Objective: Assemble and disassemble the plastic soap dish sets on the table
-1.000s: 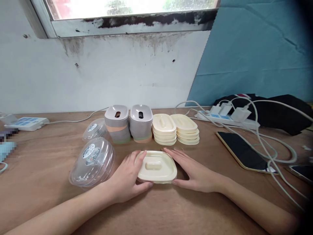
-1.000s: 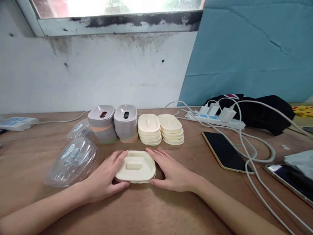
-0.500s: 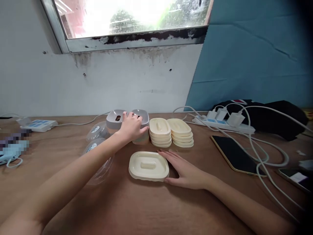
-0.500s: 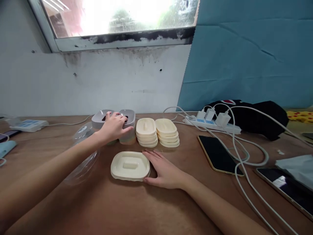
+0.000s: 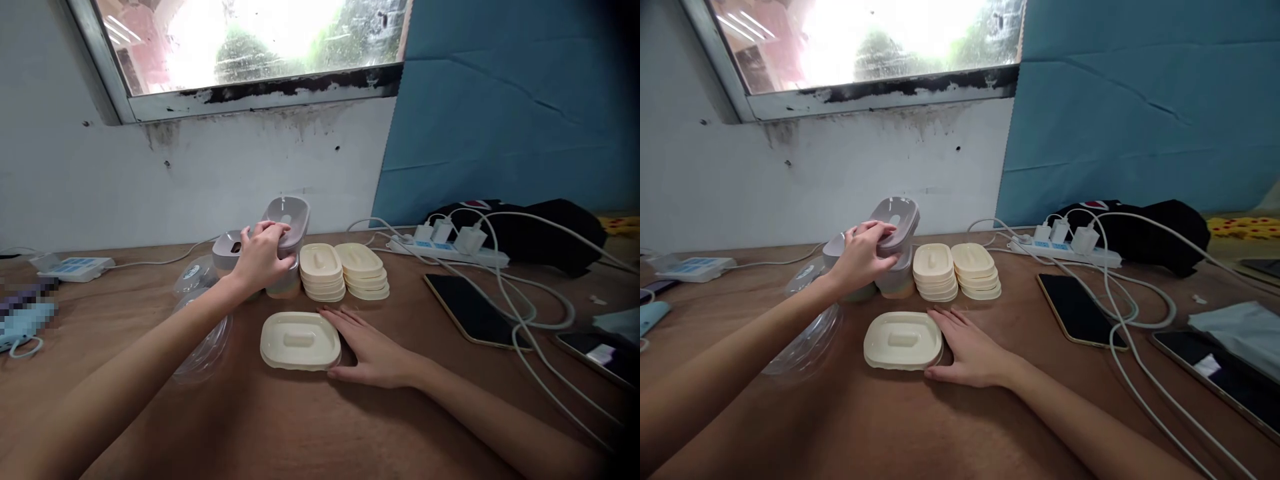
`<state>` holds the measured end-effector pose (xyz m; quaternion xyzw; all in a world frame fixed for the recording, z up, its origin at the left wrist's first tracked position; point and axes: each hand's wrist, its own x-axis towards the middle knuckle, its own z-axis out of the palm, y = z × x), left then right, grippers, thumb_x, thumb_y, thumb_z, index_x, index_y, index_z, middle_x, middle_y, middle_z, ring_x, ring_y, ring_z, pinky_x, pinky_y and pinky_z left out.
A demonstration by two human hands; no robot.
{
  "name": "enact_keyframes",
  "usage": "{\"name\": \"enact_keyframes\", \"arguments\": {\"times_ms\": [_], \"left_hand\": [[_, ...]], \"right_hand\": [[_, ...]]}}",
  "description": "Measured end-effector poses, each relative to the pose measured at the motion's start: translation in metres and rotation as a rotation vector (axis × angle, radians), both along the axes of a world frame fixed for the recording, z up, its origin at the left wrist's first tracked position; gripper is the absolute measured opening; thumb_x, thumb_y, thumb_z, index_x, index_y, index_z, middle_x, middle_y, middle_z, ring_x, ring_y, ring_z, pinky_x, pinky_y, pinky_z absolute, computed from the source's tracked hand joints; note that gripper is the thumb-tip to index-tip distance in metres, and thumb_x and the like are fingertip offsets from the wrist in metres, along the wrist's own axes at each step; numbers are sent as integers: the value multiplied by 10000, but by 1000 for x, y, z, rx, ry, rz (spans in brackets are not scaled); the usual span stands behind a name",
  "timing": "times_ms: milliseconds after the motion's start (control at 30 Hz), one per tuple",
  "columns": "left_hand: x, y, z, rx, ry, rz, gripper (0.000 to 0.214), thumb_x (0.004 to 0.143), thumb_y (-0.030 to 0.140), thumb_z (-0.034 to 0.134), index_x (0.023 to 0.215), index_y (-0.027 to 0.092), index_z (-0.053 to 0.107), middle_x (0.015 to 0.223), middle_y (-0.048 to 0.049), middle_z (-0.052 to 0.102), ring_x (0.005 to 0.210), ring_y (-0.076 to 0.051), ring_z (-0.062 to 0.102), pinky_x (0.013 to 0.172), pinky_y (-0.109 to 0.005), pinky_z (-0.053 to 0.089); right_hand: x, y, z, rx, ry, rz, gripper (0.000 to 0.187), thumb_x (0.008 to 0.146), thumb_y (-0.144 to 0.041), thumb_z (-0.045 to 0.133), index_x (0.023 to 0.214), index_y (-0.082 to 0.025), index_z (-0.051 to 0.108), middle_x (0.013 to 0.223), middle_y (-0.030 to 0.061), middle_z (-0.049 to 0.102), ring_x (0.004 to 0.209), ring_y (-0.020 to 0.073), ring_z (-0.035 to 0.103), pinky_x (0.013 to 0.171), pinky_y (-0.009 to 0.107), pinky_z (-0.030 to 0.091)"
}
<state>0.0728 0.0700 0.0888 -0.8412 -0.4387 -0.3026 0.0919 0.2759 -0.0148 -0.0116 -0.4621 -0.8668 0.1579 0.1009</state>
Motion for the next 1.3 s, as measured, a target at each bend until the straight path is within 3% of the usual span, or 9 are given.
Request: {"name": "enact_keyframes", "arguments": {"times_ms": [67,167,267,367,533,700,867,1033,1300], "left_hand": [[-4,-15,-6,-58,-165,-129,428,710,200,612,1117,162,485,1132,-77,583,1117,-225,483,936,-371,383],[-15,-40,-30,-237,-449,-312,459,710,163,610,1144,176,461,1132,-63,575,1011,-185,560,826,-282,473],[-29,-62,-61,-416,-530,-308,389,752,143,566,1123,193,459,1088,-49,588,922,-168,595,812,-294,485],[-43,-76,-87,-473,-569,-252,375,780,163,554,1130,200,425,1113,-69,554,1015,-198,555,879,-348,453],[-53,-82,-109,-520,-609,-288,376,816,198,531,1162,209,387,1132,-95,501,1076,-219,506,934,-409,422],[-53,-75,-116,-631,-653,-238,417,798,205,546,1181,197,380,1158,-117,504,1100,-252,500,957,-469,388],[-52,-73,-111,-681,-688,-226,419,783,210,555,1170,195,396,1130,-105,522,1064,-241,522,926,-431,419],[-51,-78,-105,-673,-638,-259,337,789,213,539,1105,196,423,1077,-84,531,983,-211,549,837,-364,471],[-50,-80,-103,-637,-573,-225,352,768,209,529,1103,190,423,1064,-90,529,966,-213,549,827,-367,467]], "right_hand": [[-4,-1,-1,19,29,-39,1027,642,-649,599,1381,-32,244,1429,224,284,1317,373,230,1077,518,188],[-6,-2,-1,41,95,-57,953,633,-650,609,1338,-75,324,1390,202,367,1283,364,304,1059,511,233],[0,-1,0,14,129,-55,919,618,-618,644,1315,-96,349,1372,192,390,1265,360,329,1031,506,286],[12,0,1,-65,124,-40,949,596,-587,679,1331,-101,325,1396,192,351,1287,361,292,1028,507,292],[23,1,4,-161,125,-43,985,592,-564,694,1359,-109,277,1429,186,292,1318,352,228,1047,512,264],[23,2,3,-190,129,-44,995,603,-561,689,1372,-105,252,1440,190,263,1327,350,205,1056,515,244],[24,3,1,-181,134,-31,985,608,-569,680,1377,-124,255,1438,184,270,1324,360,206,1046,530,251],[23,1,3,-170,103,-26,1008,620,-595,662,1382,-88,239,1441,202,254,1331,356,190,1056,525,234],[22,0,4,-138,95,-15,991,631,-608,648,1375,-88,250,1425,209,285,1329,352,203,1051,524,244]]}}
